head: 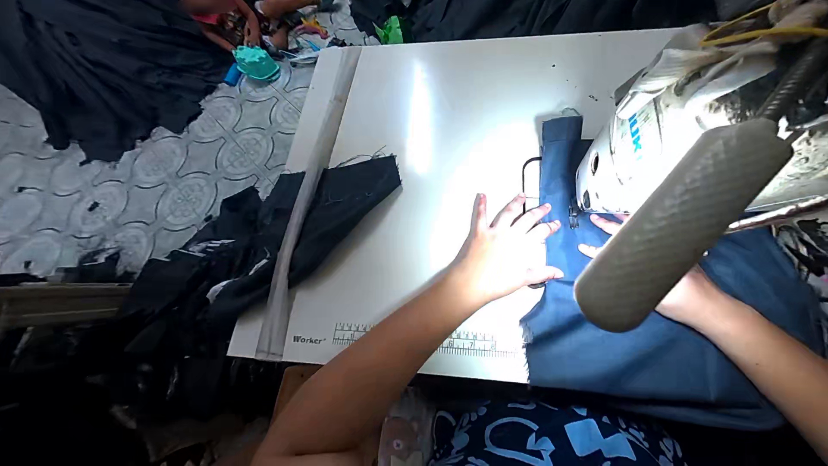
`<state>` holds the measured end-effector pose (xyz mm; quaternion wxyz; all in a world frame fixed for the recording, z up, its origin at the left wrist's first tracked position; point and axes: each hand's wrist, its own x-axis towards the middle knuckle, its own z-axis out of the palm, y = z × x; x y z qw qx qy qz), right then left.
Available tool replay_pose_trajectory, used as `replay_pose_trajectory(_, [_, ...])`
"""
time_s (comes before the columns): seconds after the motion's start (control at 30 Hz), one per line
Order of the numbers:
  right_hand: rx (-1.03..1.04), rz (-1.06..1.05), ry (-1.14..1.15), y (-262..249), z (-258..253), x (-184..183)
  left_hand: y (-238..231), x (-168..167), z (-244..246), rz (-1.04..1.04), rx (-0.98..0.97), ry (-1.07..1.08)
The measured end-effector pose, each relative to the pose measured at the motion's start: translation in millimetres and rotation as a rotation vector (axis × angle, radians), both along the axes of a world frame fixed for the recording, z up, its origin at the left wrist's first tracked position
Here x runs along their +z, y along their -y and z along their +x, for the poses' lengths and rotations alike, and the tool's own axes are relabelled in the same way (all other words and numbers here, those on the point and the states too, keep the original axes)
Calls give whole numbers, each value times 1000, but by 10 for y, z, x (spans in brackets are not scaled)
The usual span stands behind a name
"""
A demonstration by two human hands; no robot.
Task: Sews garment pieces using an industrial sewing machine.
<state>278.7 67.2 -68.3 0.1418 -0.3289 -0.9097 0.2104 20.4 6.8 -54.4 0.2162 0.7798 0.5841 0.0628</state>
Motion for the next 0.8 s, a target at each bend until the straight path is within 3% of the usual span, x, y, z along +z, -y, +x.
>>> replay_pose_trajectory(0.07, [14,-6,17,-50,0,9,47,18,44,26,36,-8])
replay_pose_trajectory(0.17, [21,51,109,109,-86,310,409,128,195,129,60,91])
replay_pose_trajectory(0.23, [17,184,30,363,-210,410,674,190,234,33,34,209])
replay_pose_trajectory(0.3, [3,208,-74,576,-356,358,862,87,315,153,34,342])
replay_pose_trajectory(0.37, [-22,128,-45,665,-465,263,1019,-10,439,282,-46,464])
replay_pose_trajectory(0.47, [-48,61,17,658,-482,215,1172,-11,516,352,-333,478])
replay_pose_trajectory(0.53, [-47,93,-91,630,-422,127,1099,78,411,305,-333,467])
replay_pose_trajectory(0.67, [-86,10,-442,549,-334,-71,438,70,24,244,14,168])
replay_pose_trajectory(0.8, [-95,-22,-471,583,-331,-46,77,-105,33,579,-137,108])
